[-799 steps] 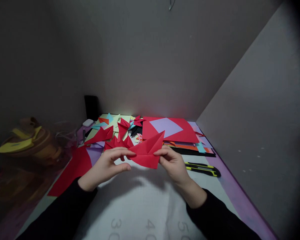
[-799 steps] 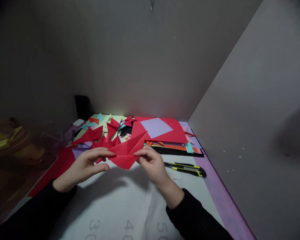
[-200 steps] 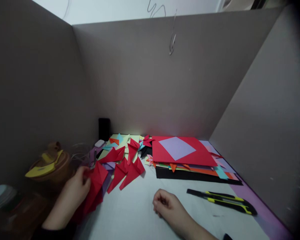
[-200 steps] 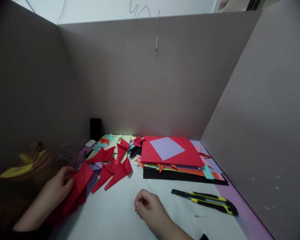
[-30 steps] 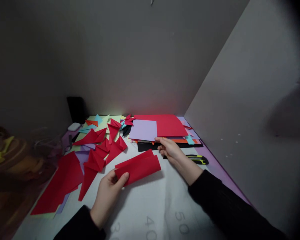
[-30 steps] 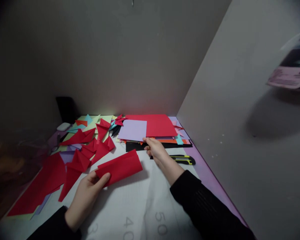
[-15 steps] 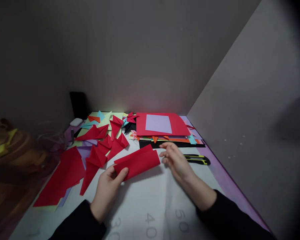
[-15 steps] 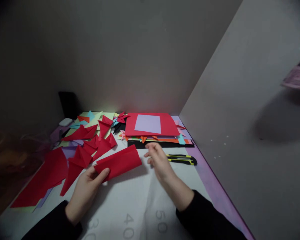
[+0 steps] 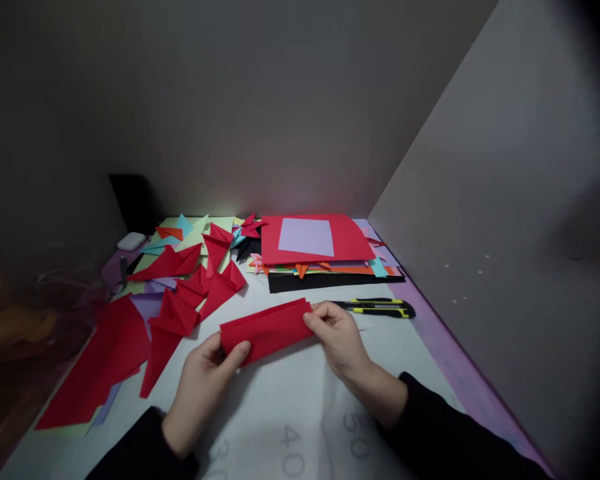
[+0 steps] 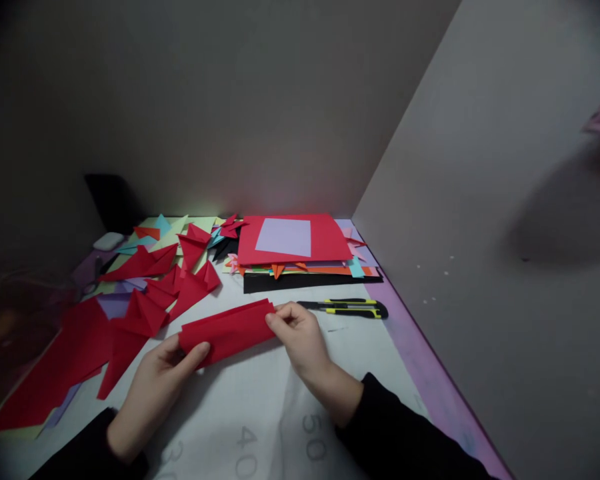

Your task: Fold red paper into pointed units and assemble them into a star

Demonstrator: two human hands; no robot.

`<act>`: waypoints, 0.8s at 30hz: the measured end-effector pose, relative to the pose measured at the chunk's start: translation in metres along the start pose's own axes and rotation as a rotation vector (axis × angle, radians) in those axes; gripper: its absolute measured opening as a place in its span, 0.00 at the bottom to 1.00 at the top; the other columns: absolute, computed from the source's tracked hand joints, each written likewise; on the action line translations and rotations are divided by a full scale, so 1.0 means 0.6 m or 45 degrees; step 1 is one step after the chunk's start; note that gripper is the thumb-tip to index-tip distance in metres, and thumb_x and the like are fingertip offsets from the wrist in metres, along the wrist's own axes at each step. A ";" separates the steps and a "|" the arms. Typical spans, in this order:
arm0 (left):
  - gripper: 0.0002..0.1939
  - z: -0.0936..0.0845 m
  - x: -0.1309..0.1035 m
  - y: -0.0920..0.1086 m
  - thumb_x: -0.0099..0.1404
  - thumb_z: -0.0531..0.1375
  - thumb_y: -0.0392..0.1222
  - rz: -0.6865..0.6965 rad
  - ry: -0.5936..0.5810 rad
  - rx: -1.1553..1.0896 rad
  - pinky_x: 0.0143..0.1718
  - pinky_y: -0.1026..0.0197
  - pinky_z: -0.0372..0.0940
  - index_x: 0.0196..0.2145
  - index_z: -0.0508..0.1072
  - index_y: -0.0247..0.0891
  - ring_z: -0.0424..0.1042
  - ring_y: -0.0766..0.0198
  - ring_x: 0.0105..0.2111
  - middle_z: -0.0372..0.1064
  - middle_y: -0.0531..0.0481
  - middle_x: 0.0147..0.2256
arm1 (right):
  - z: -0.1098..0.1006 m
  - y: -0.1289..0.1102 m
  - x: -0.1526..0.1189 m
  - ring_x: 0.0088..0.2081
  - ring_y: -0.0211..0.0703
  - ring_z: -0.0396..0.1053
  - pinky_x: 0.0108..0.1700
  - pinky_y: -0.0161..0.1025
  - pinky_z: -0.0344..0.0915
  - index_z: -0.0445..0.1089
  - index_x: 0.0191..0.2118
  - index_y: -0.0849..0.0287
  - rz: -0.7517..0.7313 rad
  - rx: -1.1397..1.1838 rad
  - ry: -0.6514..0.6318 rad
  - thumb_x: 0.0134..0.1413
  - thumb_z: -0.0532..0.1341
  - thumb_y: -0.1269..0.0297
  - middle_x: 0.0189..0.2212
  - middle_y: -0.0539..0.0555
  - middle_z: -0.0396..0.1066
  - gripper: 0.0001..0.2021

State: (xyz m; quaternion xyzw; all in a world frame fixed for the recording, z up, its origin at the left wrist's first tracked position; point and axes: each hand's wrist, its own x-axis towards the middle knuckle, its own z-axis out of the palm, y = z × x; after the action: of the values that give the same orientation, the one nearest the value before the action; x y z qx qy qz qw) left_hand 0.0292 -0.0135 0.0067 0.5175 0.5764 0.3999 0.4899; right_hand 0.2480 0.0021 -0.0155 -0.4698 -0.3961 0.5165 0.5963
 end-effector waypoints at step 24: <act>0.14 0.000 -0.004 -0.011 0.56 0.64 0.51 -0.038 0.028 -0.051 0.34 0.60 0.65 0.32 0.75 0.35 0.71 0.58 0.32 0.70 0.50 0.27 | 0.008 -0.005 -0.010 0.24 0.35 0.60 0.29 0.33 0.57 0.66 0.30 0.55 0.090 0.134 0.058 0.42 0.70 0.64 0.21 0.44 0.64 0.12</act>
State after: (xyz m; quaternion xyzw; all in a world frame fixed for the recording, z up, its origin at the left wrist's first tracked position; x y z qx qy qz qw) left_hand 0.0275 -0.0170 0.0008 0.4947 0.5813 0.4096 0.4995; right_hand 0.2431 -0.0034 -0.0114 -0.4630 -0.3379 0.5466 0.6105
